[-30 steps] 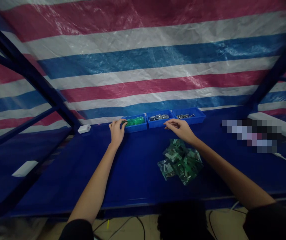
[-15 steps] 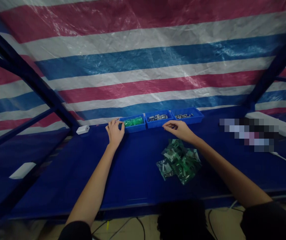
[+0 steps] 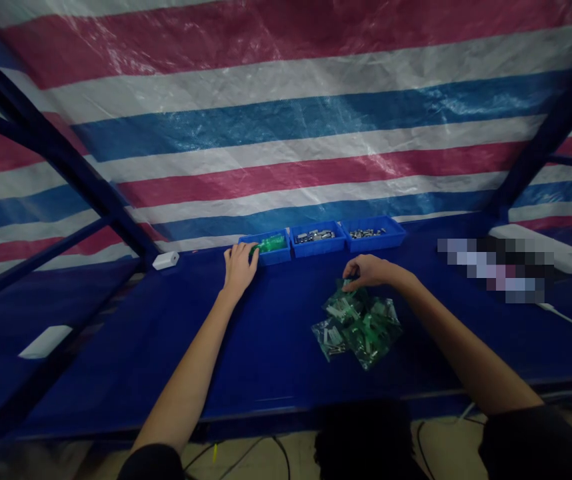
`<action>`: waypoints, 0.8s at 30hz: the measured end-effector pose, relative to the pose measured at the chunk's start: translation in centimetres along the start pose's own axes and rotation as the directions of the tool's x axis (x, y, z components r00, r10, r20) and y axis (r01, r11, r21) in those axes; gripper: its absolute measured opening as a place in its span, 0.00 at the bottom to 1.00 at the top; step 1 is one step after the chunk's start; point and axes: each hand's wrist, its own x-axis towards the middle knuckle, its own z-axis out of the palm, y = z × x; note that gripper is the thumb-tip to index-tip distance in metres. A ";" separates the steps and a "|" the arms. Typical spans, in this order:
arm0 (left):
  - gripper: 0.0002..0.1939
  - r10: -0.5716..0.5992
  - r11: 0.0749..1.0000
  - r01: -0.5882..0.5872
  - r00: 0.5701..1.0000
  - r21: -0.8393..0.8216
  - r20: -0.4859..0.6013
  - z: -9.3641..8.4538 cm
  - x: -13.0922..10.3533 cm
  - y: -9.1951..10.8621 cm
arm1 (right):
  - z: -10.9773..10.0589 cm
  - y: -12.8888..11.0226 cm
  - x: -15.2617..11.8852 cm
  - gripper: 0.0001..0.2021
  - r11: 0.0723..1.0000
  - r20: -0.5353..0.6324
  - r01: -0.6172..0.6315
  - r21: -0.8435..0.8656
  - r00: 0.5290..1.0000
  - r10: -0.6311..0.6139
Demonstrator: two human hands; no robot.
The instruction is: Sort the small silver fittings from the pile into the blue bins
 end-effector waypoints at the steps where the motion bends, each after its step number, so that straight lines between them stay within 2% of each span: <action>1: 0.16 0.001 1.000 -0.001 1.000 -0.006 0.001 -0.1 0.0 0.0 | 0.1 0.0 0.1 0.20 1.000 0.000 0.005 0.008 1.000 -0.005; 6: 0.15 -0.038 0.999 0.038 0.999 -0.016 -0.019 -0.1 0.0 0.0 | 0.8 0.3 0.6 0.19 0.998 -0.055 0.043 0.045 0.998 -0.041; 9: 0.14 -0.089 0.995 0.087 0.995 -0.048 -0.042 0.0 0.0 0.1 | 1.0 0.3 0.8 0.19 0.999 -0.166 0.032 0.035 0.986 -0.026; 13: 0.12 -0.141 0.988 0.131 0.980 -0.078 -0.140 -0.4 -0.1 1.3 | 0.9 -0.4 0.9 0.17 0.994 -0.423 0.063 0.089 0.906 -0.020; 16: 0.13 -0.128 0.982 0.093 0.968 -0.164 -0.217 -1.1 -0.4 3.9 | 1.0 -1.4 0.9 0.19 0.952 -0.501 0.158 0.260 0.865 -0.007; 18: 0.11 -0.099 0.952 0.041 0.979 -0.303 -0.176 -1.5 -0.8 6.3 | 1.1 -2.3 0.8 0.23 0.881 -0.469 0.217 0.421 0.883 0.007; 20: 0.11 -0.005 0.882 -0.006 1.000 -0.472 -0.023 -1.6 -1.6 8.7 | 1.3 -3.1 0.6 0.26 0.784 -0.403 0.267 0.561 0.915 -0.023; 21: 0.12 0.055 0.844 -0.016 0.997 -0.536 0.058 -1.6 -2.0 9.8 | 1.4 -3.4 0.5 0.27 0.736 -0.373 0.292 0.611 0.926 -0.058; 22: 0.13 0.097 0.814 -0.009 0.988 -0.581 0.120 -1.5 -2.4 10.6 | 1.5 -3.7 0.4 0.27 0.693 -0.348 0.315 0.648 0.932 -0.098; 24: 0.13 0.107 0.751 0.043 0.977 -0.659 0.185 -1.4 -3.0 11.7 | 1.5 -4.2 0.1 0.28 0.625 -0.306 0.345 0.700 0.936 -0.175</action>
